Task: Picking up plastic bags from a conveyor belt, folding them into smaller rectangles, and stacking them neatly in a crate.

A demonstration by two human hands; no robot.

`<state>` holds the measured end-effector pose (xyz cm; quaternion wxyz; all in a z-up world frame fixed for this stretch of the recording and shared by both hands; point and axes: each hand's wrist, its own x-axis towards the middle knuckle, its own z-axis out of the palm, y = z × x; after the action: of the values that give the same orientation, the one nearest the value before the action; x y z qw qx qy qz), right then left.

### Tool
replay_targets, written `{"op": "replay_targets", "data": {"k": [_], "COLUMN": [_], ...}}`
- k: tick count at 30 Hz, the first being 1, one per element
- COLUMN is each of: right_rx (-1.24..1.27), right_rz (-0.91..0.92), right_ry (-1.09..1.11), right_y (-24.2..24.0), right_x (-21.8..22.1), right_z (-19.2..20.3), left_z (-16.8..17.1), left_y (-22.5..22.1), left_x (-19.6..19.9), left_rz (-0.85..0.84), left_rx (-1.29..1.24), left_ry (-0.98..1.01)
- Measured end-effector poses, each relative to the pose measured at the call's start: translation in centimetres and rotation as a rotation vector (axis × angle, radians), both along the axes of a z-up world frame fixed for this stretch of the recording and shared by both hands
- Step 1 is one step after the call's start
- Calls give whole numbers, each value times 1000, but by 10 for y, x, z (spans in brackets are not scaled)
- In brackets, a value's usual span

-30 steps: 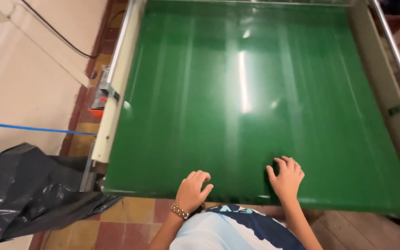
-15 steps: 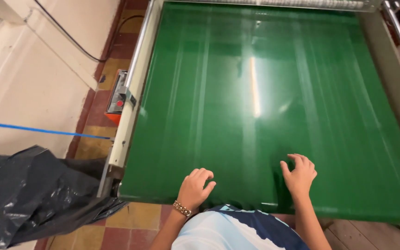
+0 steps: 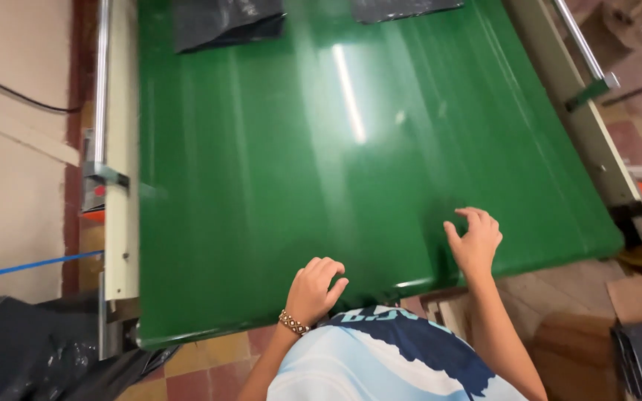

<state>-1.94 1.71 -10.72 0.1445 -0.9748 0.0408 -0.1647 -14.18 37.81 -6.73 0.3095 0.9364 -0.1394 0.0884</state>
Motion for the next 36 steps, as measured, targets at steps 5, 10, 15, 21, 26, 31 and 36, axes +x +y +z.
{"op": "replay_targets", "data": {"k": [5, 10, 15, 21, 26, 31, 36], "right_rx": [31, 56, 142, 183, 53, 13, 24], "right_rz": [-41, -36, 7, 0, -194, -305, -247], "right_ry": [-7, -24, -100, -77, 109, 331, 565], "right_y": [-49, -100, -142, -182, -196, -206, -218], "right_x": [1, 9, 15, 35, 38, 20, 29], "right_z": [3, 9, 21, 22, 5, 7, -6], "left_z": [-5, -4, 1, 4, -3, -31, -64], "left_y": [-53, -104, -149, -191, -222, -237, -246], "left_x": [14, 36, 56, 55, 47, 44, 55], "left_rz": [-101, -230, -311, -288, -318, -309, -262], "left_rx": [55, 111, 214, 400, 437, 399, 309], "left_ry": [-64, -136, -300, -268, -268, -319, -440]}}
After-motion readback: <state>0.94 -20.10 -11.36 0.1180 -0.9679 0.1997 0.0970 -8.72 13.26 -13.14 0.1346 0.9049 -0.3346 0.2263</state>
